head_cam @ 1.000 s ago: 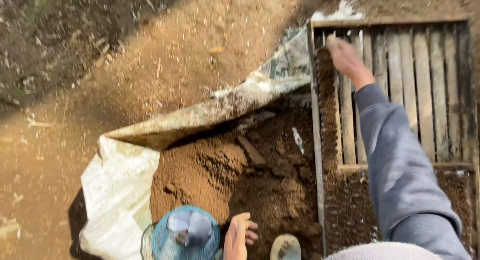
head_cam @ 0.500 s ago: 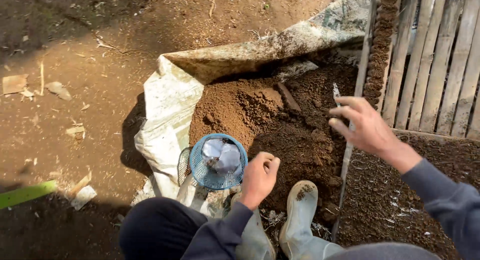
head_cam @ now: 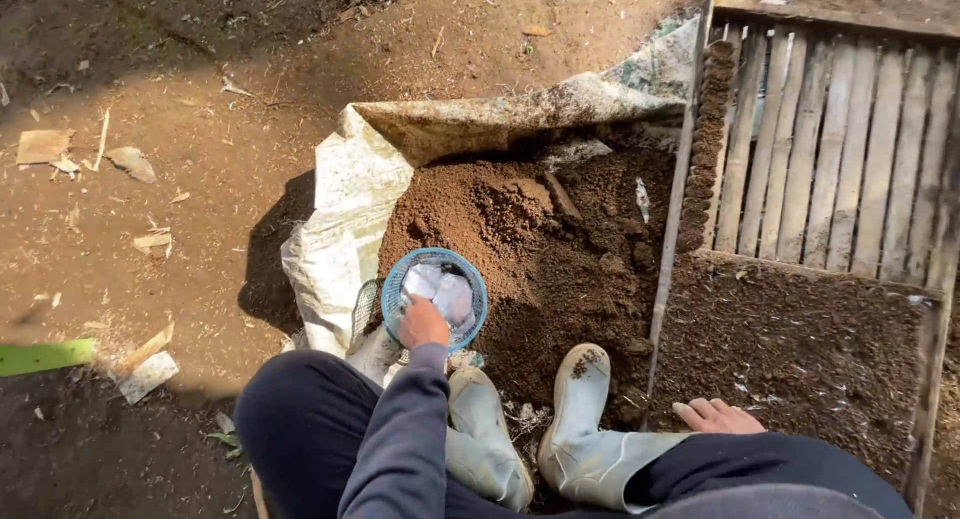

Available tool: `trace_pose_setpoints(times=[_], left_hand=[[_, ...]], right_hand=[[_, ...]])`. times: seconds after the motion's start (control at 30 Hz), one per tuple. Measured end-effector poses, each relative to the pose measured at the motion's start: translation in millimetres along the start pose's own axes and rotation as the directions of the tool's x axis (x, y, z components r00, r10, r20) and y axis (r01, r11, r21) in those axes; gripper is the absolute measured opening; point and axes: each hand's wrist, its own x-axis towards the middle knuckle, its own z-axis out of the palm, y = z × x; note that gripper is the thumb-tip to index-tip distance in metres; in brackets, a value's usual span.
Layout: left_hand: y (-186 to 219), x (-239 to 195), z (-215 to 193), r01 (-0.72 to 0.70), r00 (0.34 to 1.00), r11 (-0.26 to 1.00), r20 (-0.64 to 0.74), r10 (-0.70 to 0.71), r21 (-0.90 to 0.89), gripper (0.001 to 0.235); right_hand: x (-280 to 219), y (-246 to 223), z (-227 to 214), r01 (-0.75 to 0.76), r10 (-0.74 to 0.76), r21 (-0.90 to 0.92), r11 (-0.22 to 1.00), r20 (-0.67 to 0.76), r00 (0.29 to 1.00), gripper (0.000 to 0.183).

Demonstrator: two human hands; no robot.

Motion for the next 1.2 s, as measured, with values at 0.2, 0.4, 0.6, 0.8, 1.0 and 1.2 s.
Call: trace_pose_setpoints(times=[0.2, 0.4, 0.6, 0.8, 1.0, 1.2], left_hand=[[17, -21, -25, -0.035, 0.998, 0.998, -0.044, 0.033, -0.045, 0.021], [73, -97, -122, -0.261, 0.965, 0.925, -0.062, 0.254, -0.277, 0.025], [96, -139, -159, -0.699, 0.678, 0.505, -0.244, 0.693, -0.506, 0.025], [103, -186, -208, -0.649, 0.625, 0.559, 0.058, 0.779, -0.516, 0.023], [110, -159, -184, -0.763, 0.518, 0.423, -0.071, 0.853, -0.489, 0.016], [109, -156, -212, -0.724, 0.587, 0.385, -0.22, 0.779, -0.572, 0.023]], right_hand=[[-83, 144, 120, -0.279, 0.347, 0.424, 0.862, -0.09, 0.934, 0.077], [-180, 110, 34, -0.616, 0.563, 0.032, 0.787, -0.447, 0.696, 0.188], [-267, -76, -273, -0.384, 0.443, 0.25, 0.889, -0.681, 0.583, 0.076], [-194, -187, -353, 0.258, 0.323, 0.778, 0.572, -0.503, 0.802, 0.083], [-83, -203, -345, 0.673, 0.357, 0.738, -0.057, -0.614, 0.704, 0.024], [71, -215, -303, 0.493, 0.443, 0.814, 0.306, -0.58, 0.683, 0.023]])
